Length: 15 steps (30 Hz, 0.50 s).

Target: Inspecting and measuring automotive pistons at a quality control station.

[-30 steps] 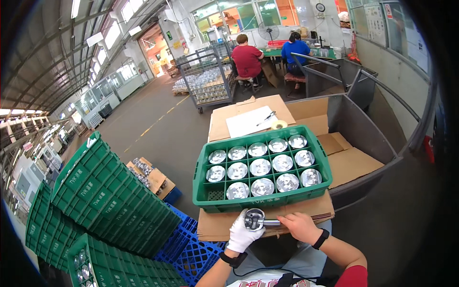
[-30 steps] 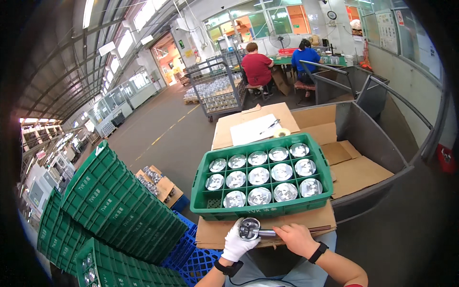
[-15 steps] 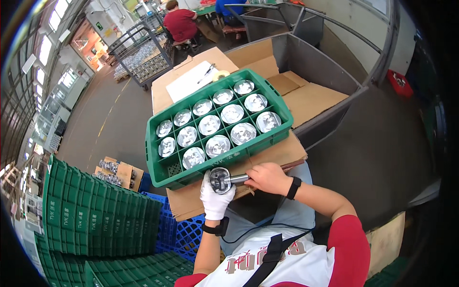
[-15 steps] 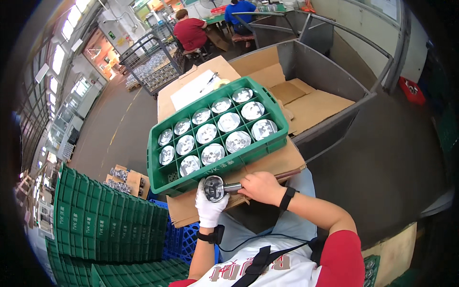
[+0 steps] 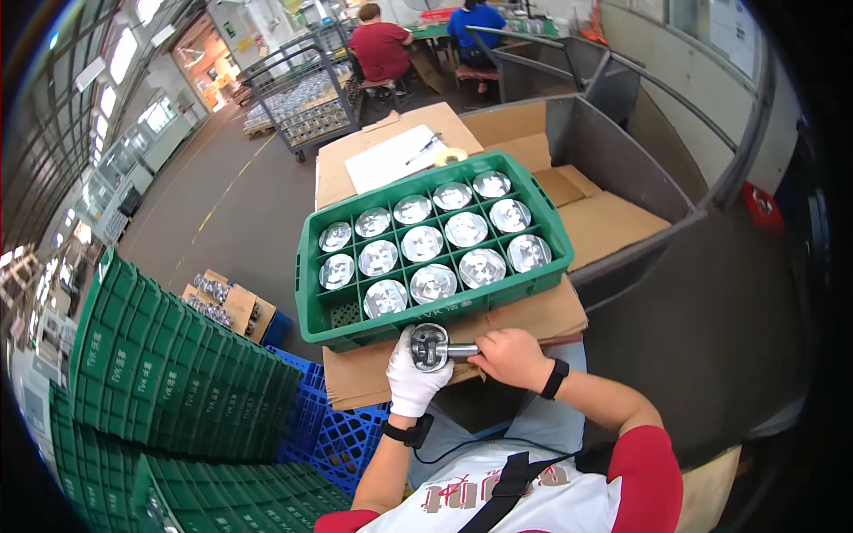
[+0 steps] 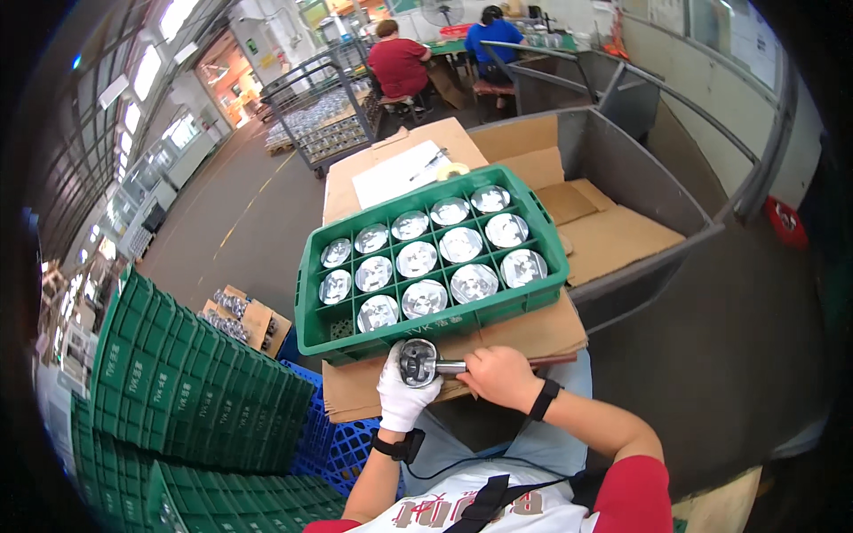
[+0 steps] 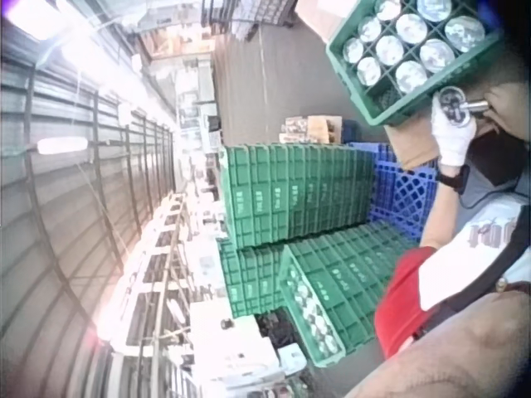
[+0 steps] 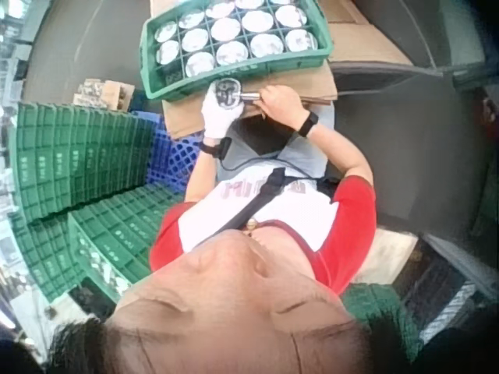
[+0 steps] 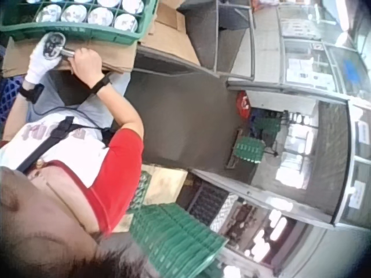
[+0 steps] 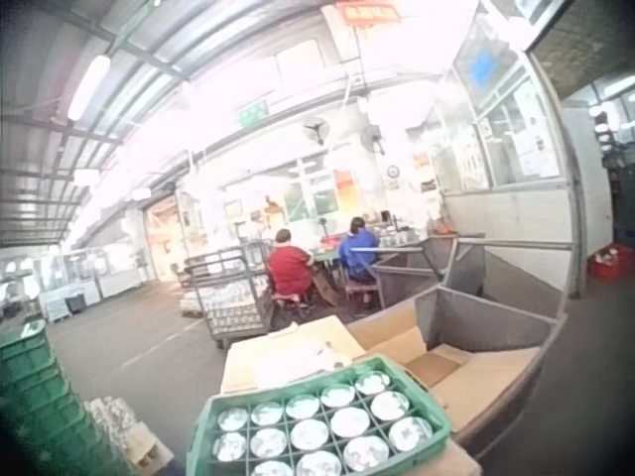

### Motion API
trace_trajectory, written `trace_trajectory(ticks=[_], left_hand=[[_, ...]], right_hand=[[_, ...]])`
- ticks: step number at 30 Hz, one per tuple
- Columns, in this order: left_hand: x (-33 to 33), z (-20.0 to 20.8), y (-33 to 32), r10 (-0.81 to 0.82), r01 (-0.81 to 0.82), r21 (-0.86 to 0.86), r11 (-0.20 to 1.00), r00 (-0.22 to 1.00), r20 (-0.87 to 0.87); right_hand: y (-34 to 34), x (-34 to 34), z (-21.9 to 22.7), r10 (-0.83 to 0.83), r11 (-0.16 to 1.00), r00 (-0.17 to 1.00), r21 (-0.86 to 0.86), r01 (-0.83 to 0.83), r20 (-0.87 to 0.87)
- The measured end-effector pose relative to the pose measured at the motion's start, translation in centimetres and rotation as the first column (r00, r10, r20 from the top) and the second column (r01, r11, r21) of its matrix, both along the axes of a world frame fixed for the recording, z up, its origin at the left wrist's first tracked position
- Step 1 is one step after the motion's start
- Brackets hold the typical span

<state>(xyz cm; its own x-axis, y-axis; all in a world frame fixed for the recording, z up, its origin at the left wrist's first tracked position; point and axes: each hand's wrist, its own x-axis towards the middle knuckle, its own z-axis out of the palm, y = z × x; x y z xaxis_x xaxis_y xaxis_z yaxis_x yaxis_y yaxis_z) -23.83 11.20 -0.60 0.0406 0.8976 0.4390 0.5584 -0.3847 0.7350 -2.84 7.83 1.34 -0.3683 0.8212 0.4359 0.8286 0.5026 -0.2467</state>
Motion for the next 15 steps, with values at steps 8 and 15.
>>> trace_trajectory(ticks=[8,15], left_hand=[[-1.7,1.7,0.7,-0.230,0.247,-0.186,0.951,0.967,0.106],[-2.7,1.4,1.0,-0.252,0.238,-0.254,0.937,0.968,-0.023]], right_hand=[[1.0,0.5,1.9,0.093,0.968,0.993,-0.225,-0.108,-0.078],[-2.0,4.2,1.0,-0.043,0.986,0.996,-0.158,0.054,0.078]])
